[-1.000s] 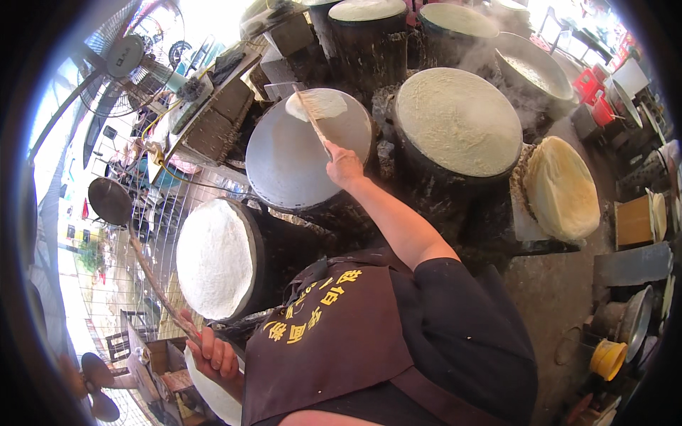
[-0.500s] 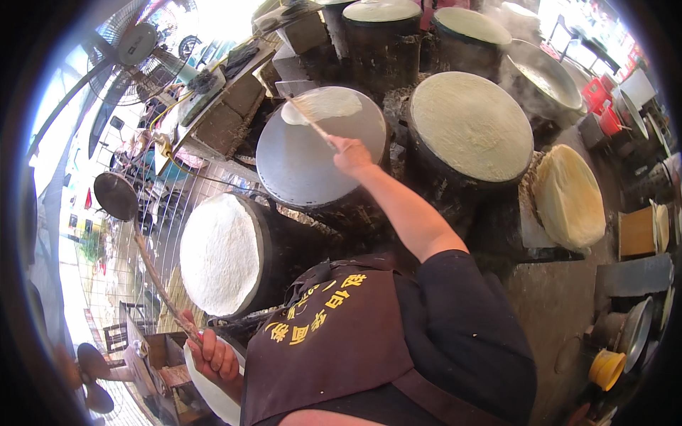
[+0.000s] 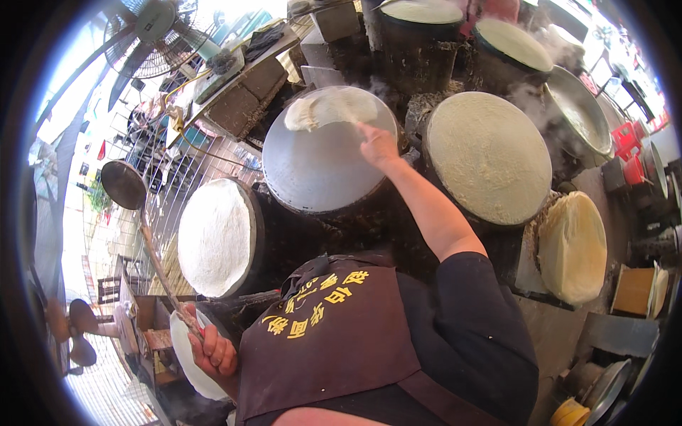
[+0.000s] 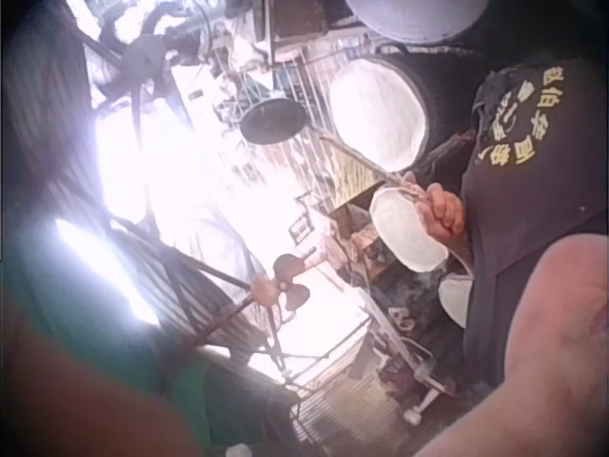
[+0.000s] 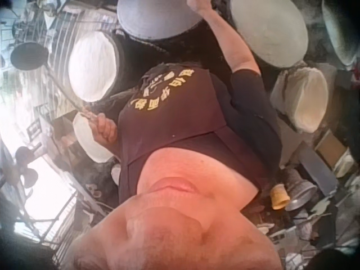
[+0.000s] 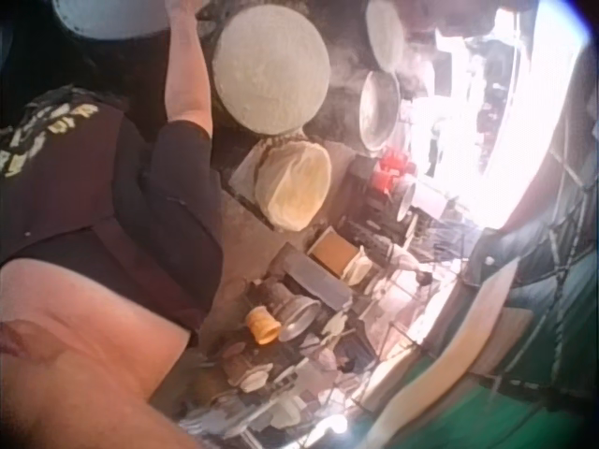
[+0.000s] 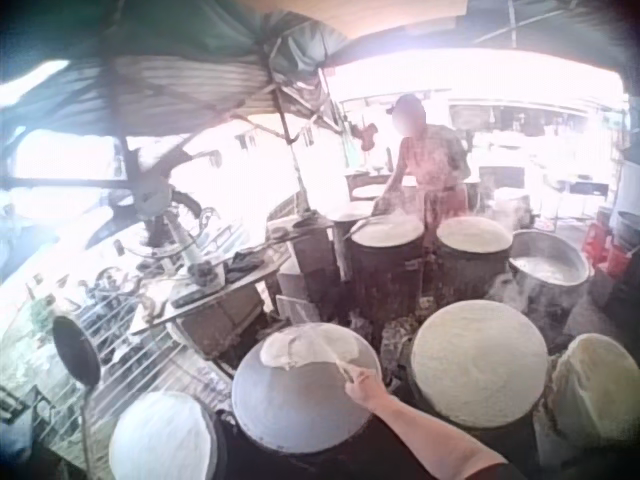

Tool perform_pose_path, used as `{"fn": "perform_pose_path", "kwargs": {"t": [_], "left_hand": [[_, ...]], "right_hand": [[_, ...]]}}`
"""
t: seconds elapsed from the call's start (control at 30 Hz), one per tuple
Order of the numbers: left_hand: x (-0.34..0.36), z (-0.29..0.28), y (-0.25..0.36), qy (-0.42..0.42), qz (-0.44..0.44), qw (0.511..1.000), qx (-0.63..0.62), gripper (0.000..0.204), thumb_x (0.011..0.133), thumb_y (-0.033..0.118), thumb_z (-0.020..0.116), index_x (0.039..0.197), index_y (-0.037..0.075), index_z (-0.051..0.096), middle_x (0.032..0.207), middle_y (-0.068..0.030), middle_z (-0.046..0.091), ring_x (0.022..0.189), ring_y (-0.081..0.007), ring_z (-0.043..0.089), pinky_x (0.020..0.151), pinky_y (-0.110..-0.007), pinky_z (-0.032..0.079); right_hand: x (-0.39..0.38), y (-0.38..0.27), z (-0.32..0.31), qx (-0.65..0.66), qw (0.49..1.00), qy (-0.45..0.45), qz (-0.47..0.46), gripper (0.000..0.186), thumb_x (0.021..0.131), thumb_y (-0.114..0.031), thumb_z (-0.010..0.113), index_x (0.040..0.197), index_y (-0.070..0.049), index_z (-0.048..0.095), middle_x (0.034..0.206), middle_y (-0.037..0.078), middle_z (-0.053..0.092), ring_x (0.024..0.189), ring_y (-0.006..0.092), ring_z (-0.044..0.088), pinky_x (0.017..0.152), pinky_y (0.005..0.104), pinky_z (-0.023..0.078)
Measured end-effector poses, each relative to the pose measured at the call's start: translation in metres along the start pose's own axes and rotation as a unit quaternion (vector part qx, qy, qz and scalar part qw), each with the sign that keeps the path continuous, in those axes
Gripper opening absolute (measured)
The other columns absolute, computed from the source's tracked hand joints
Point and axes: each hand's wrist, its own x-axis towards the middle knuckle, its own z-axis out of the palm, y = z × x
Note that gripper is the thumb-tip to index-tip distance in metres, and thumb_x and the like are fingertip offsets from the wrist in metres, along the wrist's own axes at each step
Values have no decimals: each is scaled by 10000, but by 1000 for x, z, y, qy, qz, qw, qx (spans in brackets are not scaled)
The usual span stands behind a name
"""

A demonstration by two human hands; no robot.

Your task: The person ladles batter onto hot round griddles, spreads it into thin circular pancakes, and flips them as they cook. Finished pancakes are stacked on a nearby surface. The process is repeated continuously across multiple griddles.

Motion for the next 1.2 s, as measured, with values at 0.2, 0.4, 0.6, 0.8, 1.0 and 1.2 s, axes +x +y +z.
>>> {"fn": "perform_pose_path", "kwargs": {"t": [0.2, 0.4, 0.6, 0.8, 1.0, 1.2], "left_hand": [[-10, 14, -25, 37, 22, 998, -51, 554, 1021, 264, 416, 1488, 163, 137, 656, -3, 339, 395, -31, 261, 269, -177, 297], [-18, 25, -38, 53, 51, 997, 10, 522, 1038, 296, 350, 1499, 156, 149, 654, 16, 331, 381, -13, 251, 278, -160, 304], [-14, 38, -49, 59, 53, 997, 10, 535, 1032, 296, 374, 1498, 158, 152, 658, 13, 341, 384, -18, 264, 280, -157, 311], [-18, 46, -54, 85, 81, 992, 52, 537, 1025, 285, 398, 1495, 155, 170, 670, -4, 358, 403, -40, 309, 289, -169, 330], [-20, 45, -54, 54, 74, 993, 75, 551, 1020, 292, 412, 1495, 157, 168, 666, 1, 360, 410, -46, 318, 293, -180, 343], [-16, 50, -57, 37, 70, 990, 118, 561, 1015, 313, 419, 1494, 154, 173, 657, 5, 361, 410, -50, 317, 292, -183, 346]], "right_hand": [[-1, -24, 21, -9, 994, -113, -1, 519, 756, -43, 525, 1257, -171, 567, 1083, 163, 661, 973, 341, 638, 867, 403, 510], [23, 15, -14, 35, 994, -71, -69, 547, 757, -32, 523, 1283, -178, 554, 1111, 173, 654, 994, 324, 641, 909, 365, 498], [20, 4, 2, 12, 978, -184, -98, 555, 767, -41, 545, 1312, -147, 533, 1133, 178, 647, 988, 293, 639, 871, 354, 496], [49, 30, -20, 43, 983, -171, -48, 579, 774, -46, 549, 1334, -193, 532, 1014, 151, 673, 810, 194, 649, 727, 329, 531], [36, -7, -22, 72, 946, -314, -20, 588, 777, -5, 533, 1339, -179, 531, 683, 44, 543, 521, 111, 552, 482, 282, 491], [80, 45, -31, 11, 979, -161, -127, 533, 749, -4, 553, 1260, -150, 599, 806, 89, 615, 712, 162, 612, 672, 294, 520]]}}
